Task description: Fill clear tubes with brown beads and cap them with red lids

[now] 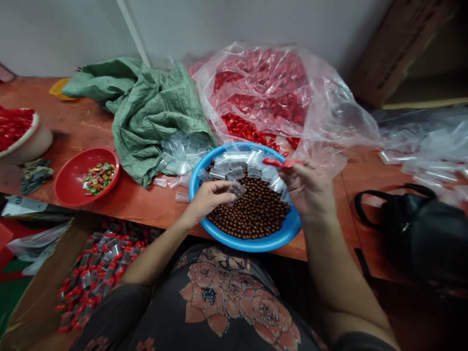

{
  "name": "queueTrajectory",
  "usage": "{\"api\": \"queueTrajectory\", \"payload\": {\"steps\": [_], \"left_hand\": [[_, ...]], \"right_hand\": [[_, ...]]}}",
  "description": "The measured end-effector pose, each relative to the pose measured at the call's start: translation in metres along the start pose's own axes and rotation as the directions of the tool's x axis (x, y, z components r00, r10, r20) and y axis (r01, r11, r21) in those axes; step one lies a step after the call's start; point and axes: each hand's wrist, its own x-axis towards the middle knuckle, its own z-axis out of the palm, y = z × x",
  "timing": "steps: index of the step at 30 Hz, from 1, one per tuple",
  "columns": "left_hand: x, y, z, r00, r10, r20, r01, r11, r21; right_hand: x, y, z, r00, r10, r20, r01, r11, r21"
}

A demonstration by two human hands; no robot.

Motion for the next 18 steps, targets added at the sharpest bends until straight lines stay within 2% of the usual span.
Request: {"api": "queueTrajectory", "payload": {"steps": [2,7,10,13,16,18], "left_hand": [[0.001,-0.002,0.001,1.0,0.022,0.008,-0.022,0.999,0.046],[-0.001,-0.007,0.001,0.997,0.04,0.067,-0.042,0.999,0.031],[-0.005,-0.008,0.0,0.997,0.03,0.072,-0.029,0.999,-0.016],[-0.008,-0.008,0.002,0.998,0.018,0.065,-0.016,0.999,-0.037],[-0.01,-0.008,0.008,0.995,0.067,0.072,-0.063,0.997,-0.05],[-0.011,-0.009,0.011,0.992,0.107,0.069,-0.104,0.994,-0.035]], "right_hand": [[-0.02,0.013,0.013,0.993,0.072,0.095,-0.066,0.995,-0.07],[-0.043,0.027,0.024,0.953,-0.049,0.3,0.15,0.934,-0.323],[-0.046,0.026,0.019,0.948,-0.022,0.318,0.167,0.885,-0.436],[-0.05,0.023,0.015,0.957,-0.074,0.281,0.215,0.829,-0.516],[-0.057,0.024,0.017,0.933,-0.143,0.33,0.325,0.724,-0.608],[-0.061,0.026,0.02,0.916,-0.147,0.374,0.365,0.693,-0.621]]}}
